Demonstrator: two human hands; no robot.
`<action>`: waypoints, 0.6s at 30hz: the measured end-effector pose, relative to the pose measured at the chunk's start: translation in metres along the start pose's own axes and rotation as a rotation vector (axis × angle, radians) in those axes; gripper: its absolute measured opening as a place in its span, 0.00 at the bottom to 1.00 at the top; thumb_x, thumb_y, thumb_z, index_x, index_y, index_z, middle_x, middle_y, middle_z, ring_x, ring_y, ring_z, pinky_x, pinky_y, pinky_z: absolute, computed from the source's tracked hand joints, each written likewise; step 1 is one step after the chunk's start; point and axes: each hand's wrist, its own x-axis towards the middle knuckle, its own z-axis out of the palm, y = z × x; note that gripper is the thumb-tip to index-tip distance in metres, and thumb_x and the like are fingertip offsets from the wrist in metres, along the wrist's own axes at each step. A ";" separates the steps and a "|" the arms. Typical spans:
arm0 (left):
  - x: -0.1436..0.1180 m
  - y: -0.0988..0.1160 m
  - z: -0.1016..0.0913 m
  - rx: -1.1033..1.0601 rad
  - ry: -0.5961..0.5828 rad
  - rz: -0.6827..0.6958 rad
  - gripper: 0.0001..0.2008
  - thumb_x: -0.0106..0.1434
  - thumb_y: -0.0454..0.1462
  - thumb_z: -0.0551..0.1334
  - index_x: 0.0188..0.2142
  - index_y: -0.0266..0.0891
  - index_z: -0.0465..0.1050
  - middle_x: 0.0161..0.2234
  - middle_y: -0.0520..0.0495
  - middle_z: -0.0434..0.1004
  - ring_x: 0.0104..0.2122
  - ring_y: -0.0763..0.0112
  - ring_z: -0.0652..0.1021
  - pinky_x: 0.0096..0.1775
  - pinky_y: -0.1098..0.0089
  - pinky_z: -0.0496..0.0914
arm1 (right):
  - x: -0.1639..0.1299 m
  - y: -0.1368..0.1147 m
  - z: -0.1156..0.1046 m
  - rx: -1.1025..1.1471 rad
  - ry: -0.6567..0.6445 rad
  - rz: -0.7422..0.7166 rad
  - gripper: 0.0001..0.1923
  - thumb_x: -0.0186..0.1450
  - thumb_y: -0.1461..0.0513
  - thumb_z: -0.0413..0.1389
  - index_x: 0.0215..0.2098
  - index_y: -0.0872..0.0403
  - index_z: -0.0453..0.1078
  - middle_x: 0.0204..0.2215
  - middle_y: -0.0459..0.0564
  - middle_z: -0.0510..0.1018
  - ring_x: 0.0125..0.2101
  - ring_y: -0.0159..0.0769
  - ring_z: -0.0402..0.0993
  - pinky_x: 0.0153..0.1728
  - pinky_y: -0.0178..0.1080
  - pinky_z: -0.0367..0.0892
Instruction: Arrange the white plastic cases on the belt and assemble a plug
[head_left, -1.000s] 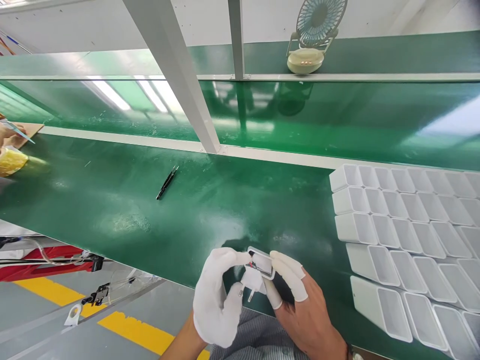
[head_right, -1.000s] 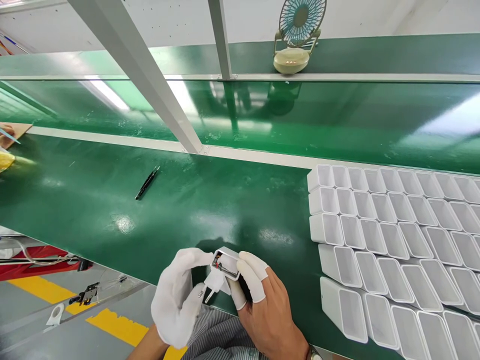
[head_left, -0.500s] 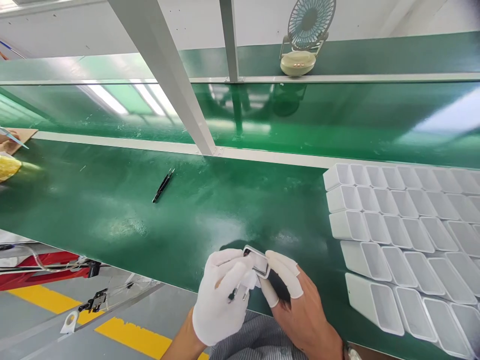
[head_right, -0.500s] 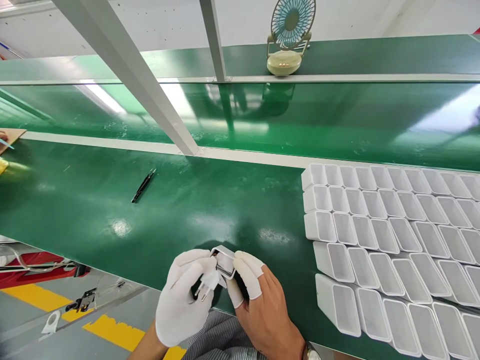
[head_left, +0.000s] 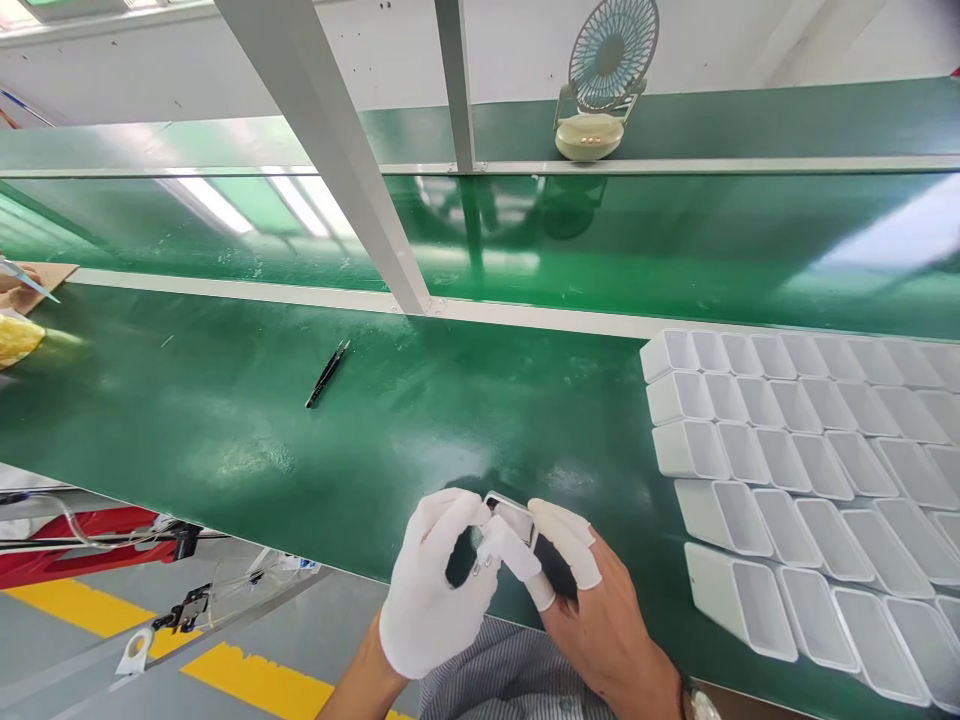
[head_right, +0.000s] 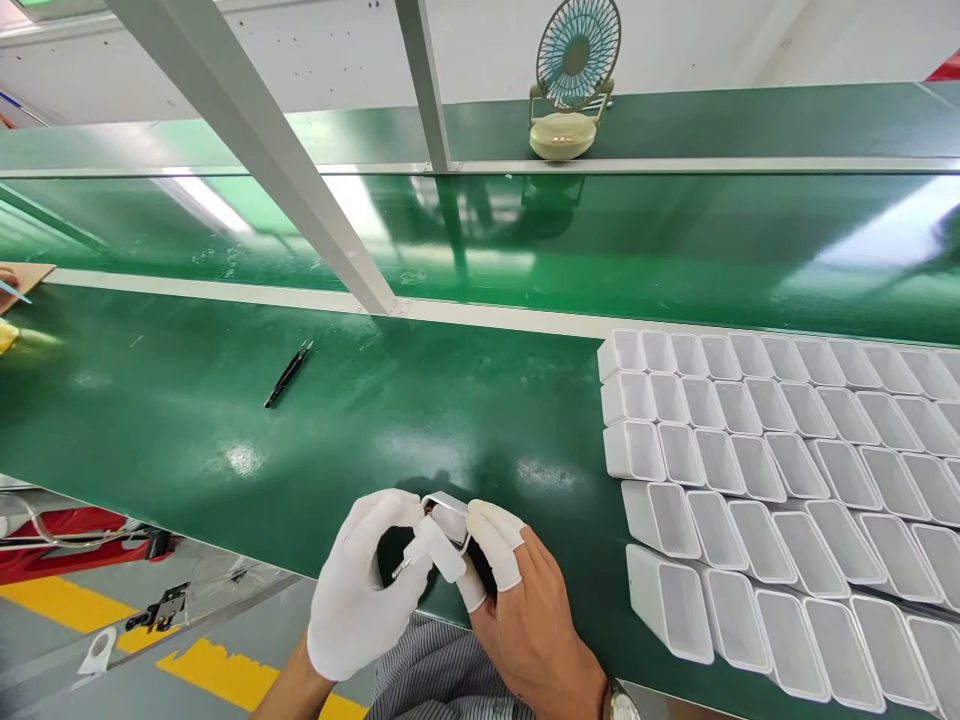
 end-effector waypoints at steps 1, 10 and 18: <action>0.001 0.001 0.001 -0.010 0.005 -0.042 0.12 0.62 0.30 0.61 0.45 0.42 0.71 0.44 0.43 0.78 0.46 0.59 0.77 0.47 0.59 0.75 | 0.000 0.000 0.000 -0.001 0.000 -0.004 0.16 0.73 0.61 0.56 0.58 0.55 0.67 0.48 0.57 0.81 0.46 0.43 0.81 0.45 0.46 0.81; -0.003 0.012 0.017 -0.007 0.175 -0.179 0.24 0.64 0.34 0.66 0.58 0.47 0.66 0.44 0.52 0.80 0.46 0.65 0.79 0.48 0.62 0.75 | -0.003 0.001 0.000 -0.015 -0.032 0.017 0.20 0.73 0.60 0.55 0.61 0.56 0.65 0.49 0.59 0.80 0.46 0.46 0.80 0.43 0.46 0.81; -0.004 0.014 0.015 -0.087 0.167 -0.101 0.22 0.66 0.32 0.64 0.58 0.47 0.67 0.47 0.48 0.79 0.49 0.63 0.77 0.51 0.60 0.75 | -0.005 0.003 0.002 -0.047 -0.038 -0.022 0.22 0.73 0.62 0.56 0.64 0.55 0.63 0.49 0.59 0.80 0.47 0.47 0.80 0.42 0.48 0.82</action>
